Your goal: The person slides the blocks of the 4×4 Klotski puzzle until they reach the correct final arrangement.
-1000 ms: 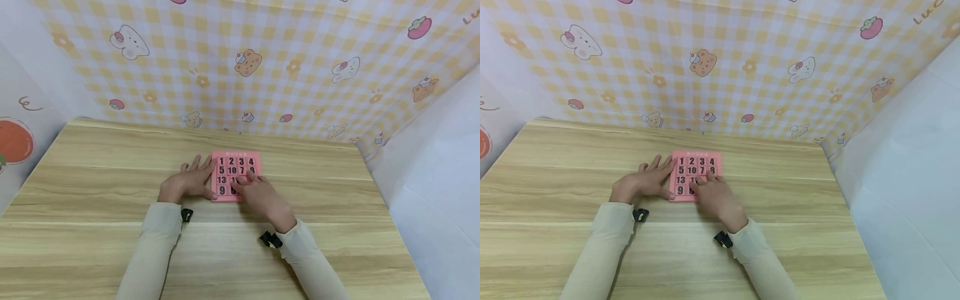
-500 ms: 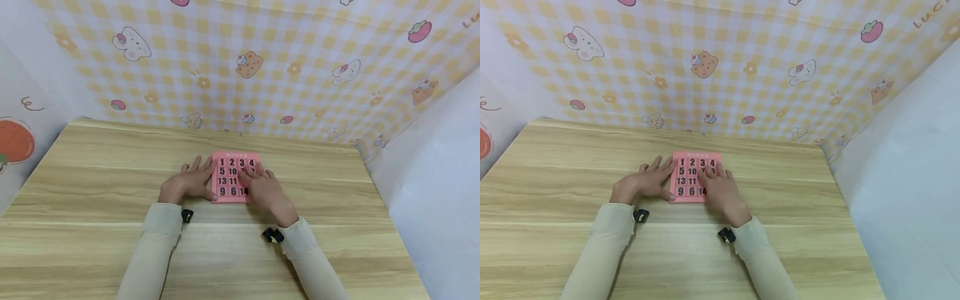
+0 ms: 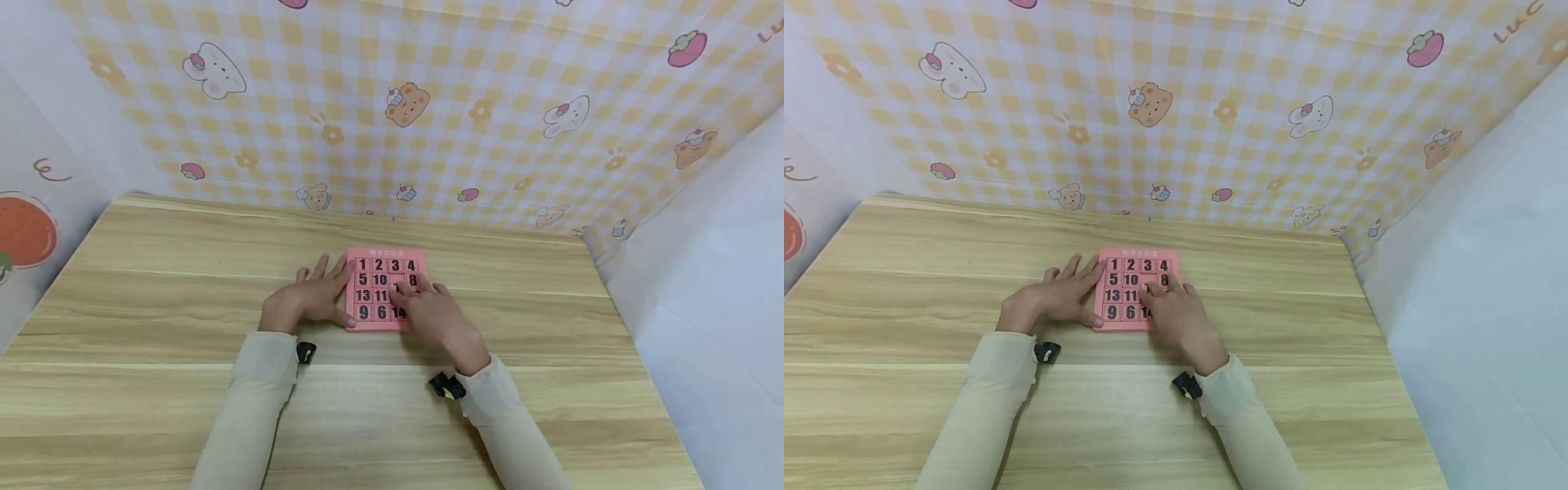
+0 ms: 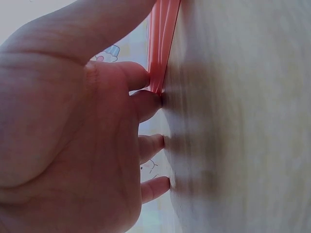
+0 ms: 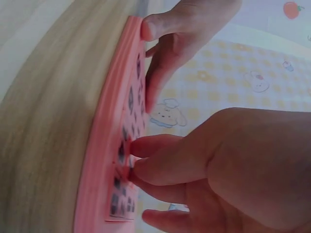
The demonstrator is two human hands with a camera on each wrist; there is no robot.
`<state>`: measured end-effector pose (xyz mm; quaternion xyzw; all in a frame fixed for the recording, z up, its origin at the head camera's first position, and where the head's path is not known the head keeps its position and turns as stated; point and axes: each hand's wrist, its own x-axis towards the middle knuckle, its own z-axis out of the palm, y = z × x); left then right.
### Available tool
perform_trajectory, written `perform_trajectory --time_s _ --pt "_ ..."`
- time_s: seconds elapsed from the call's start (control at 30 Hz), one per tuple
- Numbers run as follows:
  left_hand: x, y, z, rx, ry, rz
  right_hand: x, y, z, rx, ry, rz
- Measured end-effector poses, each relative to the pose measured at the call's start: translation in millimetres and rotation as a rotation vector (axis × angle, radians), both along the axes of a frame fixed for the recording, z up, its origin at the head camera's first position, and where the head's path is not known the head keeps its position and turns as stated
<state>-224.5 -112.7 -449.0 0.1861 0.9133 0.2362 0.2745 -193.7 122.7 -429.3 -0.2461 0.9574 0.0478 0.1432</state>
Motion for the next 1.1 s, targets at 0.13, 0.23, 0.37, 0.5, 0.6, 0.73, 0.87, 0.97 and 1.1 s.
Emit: perform_trajectory --time_s 0.13,0.23,0.37,0.5,0.6,0.73,0.87,0.97,1.1 --pt "-0.2 0.0 0.8 0.001 -0.003 0.001 2.8 0 4.0 0.005 -0.041 -0.015" --pt "0.0 -0.3 0.2 0.003 -0.002 0.002 4.7 0 6.7 -0.004 -0.062 -0.019" --pt "0.2 -0.5 0.2 0.005 -0.001 0.003 6.8 0 10.8 -0.008 -0.076 -0.006" --pt "0.7 -0.7 1.4 0.003 -0.003 0.002 6.9 0 10.7 -0.040 -0.042 0.011" --pt "0.6 -0.1 1.2 -0.002 -0.002 0.000 5.1 -4 6.1 -0.082 0.007 0.022" --pt "-0.1 1.4 0.3 -0.009 0.000 -0.008 0.2 -11 -3.6 -0.106 0.046 0.017" --pt "-1.0 0.8 0.0 -0.012 0.001 -0.011 -4.0 -18 -11.9 -0.069 0.051 0.015" --pt "-1.5 0.0 1.1 -0.008 0.002 -0.008 -5.0 -19 -13.6 -0.048 0.049 0.008" --pt "-1.5 0.5 2.1 -0.005 0.003 -0.005 -5.1 -19 -12.1 -0.039 0.054 -0.007"
